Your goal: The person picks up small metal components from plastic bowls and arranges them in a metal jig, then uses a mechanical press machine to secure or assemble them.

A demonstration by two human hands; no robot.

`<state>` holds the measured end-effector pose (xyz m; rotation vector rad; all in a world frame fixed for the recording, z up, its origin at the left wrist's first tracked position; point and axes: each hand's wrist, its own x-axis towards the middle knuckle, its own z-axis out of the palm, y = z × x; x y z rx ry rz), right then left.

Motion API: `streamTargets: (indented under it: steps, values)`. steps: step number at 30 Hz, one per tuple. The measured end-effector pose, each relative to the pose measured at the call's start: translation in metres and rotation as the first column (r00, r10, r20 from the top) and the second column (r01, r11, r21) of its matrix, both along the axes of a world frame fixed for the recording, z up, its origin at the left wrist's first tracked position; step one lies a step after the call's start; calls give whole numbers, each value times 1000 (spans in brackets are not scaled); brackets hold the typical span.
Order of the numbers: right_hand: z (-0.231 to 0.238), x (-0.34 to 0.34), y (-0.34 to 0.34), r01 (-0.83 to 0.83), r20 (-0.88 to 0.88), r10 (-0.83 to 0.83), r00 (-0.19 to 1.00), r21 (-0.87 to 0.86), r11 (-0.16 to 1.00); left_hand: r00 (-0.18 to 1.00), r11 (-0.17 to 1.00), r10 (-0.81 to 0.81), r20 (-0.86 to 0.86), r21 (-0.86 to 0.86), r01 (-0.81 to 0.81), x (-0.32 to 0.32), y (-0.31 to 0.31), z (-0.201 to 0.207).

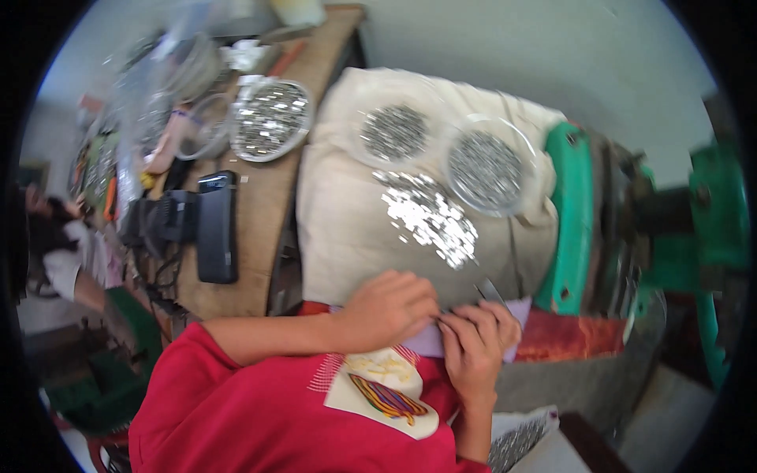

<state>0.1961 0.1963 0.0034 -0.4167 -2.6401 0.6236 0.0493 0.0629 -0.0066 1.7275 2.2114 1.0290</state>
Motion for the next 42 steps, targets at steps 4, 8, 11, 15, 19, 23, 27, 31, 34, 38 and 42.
streamTargets:
  steps: [4,8,11,15,19,23,27,31,34,38,42]
  values:
    - [-2,6,-2,-8,-33,8,999,6,1000,999,1000,-3,52,12,2,8,1,-1]
    - [-3,6,-5,-6,-18,6,1000,26,1000,997,1000,-16,72,8,16,8,-2,-3]
    - [0,4,-7,-19,-19,21,1000,72,997,995,1000,-28,92,9,28,6,-4,-3]
    - [1,2,-8,-14,-9,16,1000,148,989,996,999,-38,84,15,37,6,-5,-2]
    - [4,-1,-8,-18,0,19,1000,216,976,999,999,-31,39,31,30,4,-5,-2]
    - [3,3,-4,-60,8,59,998,170,984,1000,1000,-26,-15,-14,26,-2,-12,6]
    - [4,7,-5,-18,6,18,1000,139,990,999,995,-30,-37,-96,26,-13,-28,16]
    - [-2,9,-6,-3,61,-5,998,128,992,997,991,-33,-64,-129,24,-21,-44,12]
    - [-5,6,-6,-26,61,19,998,127,991,993,990,-12,-118,-143,-5,-24,-47,6]
    - [-3,6,-5,-12,19,9,1000,140,990,987,997,-11,-163,-83,-2,-27,-46,8]
    - [-10,-2,-3,12,-16,-10,1000,124,992,982,997,31,-184,-64,-43,-31,-43,5]
